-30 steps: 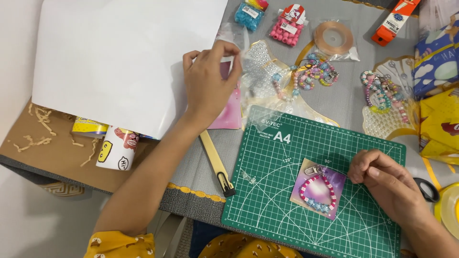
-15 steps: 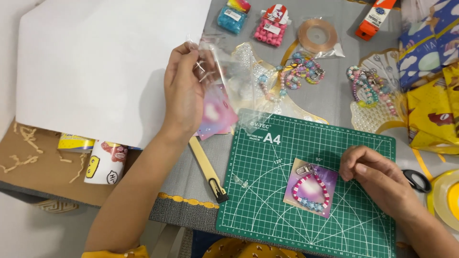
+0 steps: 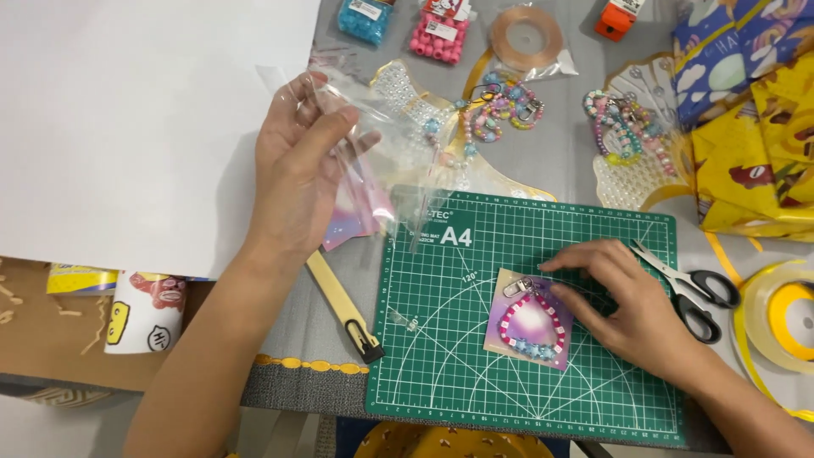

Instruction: Assembling beaded keychains onto backing cards and placing them into plastic sleeves for packaging.

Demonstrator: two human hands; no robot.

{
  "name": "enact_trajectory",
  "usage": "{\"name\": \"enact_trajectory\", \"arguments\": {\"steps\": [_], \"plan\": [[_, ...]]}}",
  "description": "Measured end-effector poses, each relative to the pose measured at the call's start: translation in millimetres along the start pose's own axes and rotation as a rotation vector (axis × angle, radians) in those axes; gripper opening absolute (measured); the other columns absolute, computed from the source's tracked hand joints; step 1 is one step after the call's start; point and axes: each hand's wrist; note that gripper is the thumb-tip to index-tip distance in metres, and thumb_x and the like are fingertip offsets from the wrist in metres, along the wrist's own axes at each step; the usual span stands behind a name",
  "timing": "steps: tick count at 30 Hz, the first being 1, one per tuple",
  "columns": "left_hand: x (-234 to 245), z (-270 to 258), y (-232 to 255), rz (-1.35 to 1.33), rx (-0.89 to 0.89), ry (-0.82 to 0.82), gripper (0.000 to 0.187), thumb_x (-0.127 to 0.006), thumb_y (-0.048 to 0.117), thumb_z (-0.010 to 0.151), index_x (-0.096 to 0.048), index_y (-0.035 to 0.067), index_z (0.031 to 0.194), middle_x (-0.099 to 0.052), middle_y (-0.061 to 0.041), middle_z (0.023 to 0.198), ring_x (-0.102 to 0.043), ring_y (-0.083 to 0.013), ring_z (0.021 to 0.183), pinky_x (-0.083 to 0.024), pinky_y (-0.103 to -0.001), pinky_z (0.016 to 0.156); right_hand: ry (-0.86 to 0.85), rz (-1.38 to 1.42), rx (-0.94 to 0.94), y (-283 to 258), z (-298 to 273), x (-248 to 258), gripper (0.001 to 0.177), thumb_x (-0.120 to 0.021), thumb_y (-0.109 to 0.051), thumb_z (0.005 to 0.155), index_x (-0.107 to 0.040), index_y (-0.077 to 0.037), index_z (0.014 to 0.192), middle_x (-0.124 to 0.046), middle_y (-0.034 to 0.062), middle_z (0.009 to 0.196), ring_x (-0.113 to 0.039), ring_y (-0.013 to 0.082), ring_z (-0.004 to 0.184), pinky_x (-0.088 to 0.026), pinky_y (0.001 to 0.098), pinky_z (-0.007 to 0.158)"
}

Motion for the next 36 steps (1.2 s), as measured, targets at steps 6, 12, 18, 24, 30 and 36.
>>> {"name": "enact_trajectory", "arguments": {"steps": [6, 12, 18, 24, 30, 36], "plan": [[-2.8, -2.1, 6.6, -0.002, 0.036, 0.038, 0.030, -0.071, -0.001, 0.090, -0.062, 0.009, 0.116, -0.060, -0.003, 0.097, -0.061, -0.0123, 0.087, -0.063, -0.033, 0.087, 0.004, -0.197, 0.008, 9.8, 3.2, -1.5, 0.058, -0.069, -0.041, 0.091, -0.055, -0.015, 0.141, -0.053, 0.0084, 0.148, -0.049, 0.0292, 0.139, -0.034, 0.0469, 0.110], [-6.1, -5.8, 9.6, 0.050, -0.011, -0.118, 0.020, -0.071, 0.008, 0.093, -0.061, 0.011, 0.111, -0.061, 0.003, 0.089, -0.065, -0.0096, 0.079, -0.064, -0.037, 0.091, -0.049, -0.200, -0.096, 18.1, 3.2, 10.8, 0.073, -0.069, -0.048, 0.086, -0.048, -0.019, 0.150, -0.046, 0.0070, 0.157, -0.040, 0.0297, 0.148, -0.028, 0.0504, 0.113], [-7.7, -11.2, 7.9, 0.071, -0.004, -0.151, 0.022, -0.068, 0.008, 0.094, -0.060, 0.010, 0.115, -0.063, 0.000, 0.096, -0.066, -0.0123, 0.082, -0.063, -0.038, 0.089, -0.062, -0.266, -0.131, 27.9, -1.1, 27.9, 0.072, -0.074, -0.046, 0.083, -0.051, -0.021, 0.147, -0.048, 0.0063, 0.154, -0.040, 0.0300, 0.147, -0.024, 0.0499, 0.113], [-9.3, -10.8, 10.3, 0.064, 0.015, -0.116, 0.022, -0.069, 0.008, 0.090, -0.060, 0.007, 0.110, -0.058, -0.004, 0.094, -0.065, -0.0199, 0.082, -0.061, -0.034, 0.085, -0.053, -0.451, -0.193, 33.1, -11.7, 45.9, 0.072, -0.075, -0.040, 0.081, -0.049, -0.025, 0.147, -0.045, 0.0049, 0.154, -0.041, 0.0317, 0.143, -0.025, 0.0522, 0.109], [-14.1, -18.7, -3.4, 0.112, 0.040, -0.161, 0.024, -0.069, 0.009, 0.093, -0.058, 0.010, 0.114, -0.061, -0.005, 0.098, -0.069, -0.0209, 0.080, -0.055, -0.028, 0.081, 0.126, -0.413, -0.151, 15.4, -4.7, 47.7, 0.040, -0.067, -0.020, 0.097, -0.059, -0.020, 0.136, -0.057, 0.0038, 0.147, -0.050, 0.0221, 0.140, -0.021, 0.0451, 0.115], [-45.5, -57.6, -23.9, 0.282, 0.162, -0.390, 0.016, -0.063, 0.008, 0.096, -0.055, 0.011, 0.109, -0.063, -0.004, 0.096, -0.068, -0.0189, 0.084, -0.065, -0.038, 0.089, 0.012, 0.912, -0.217, -20.7, 3.0, 33.2, 0.088, -0.062, -0.063, 0.092, -0.030, -0.007, 0.153, -0.043, 0.0149, 0.157, -0.054, 0.0268, 0.136, -0.053, 0.0464, 0.109]]}}
Point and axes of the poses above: each hand's wrist, its own z-axis towards the middle knuckle, its own x-axis out of the back of the hand, y = z × x
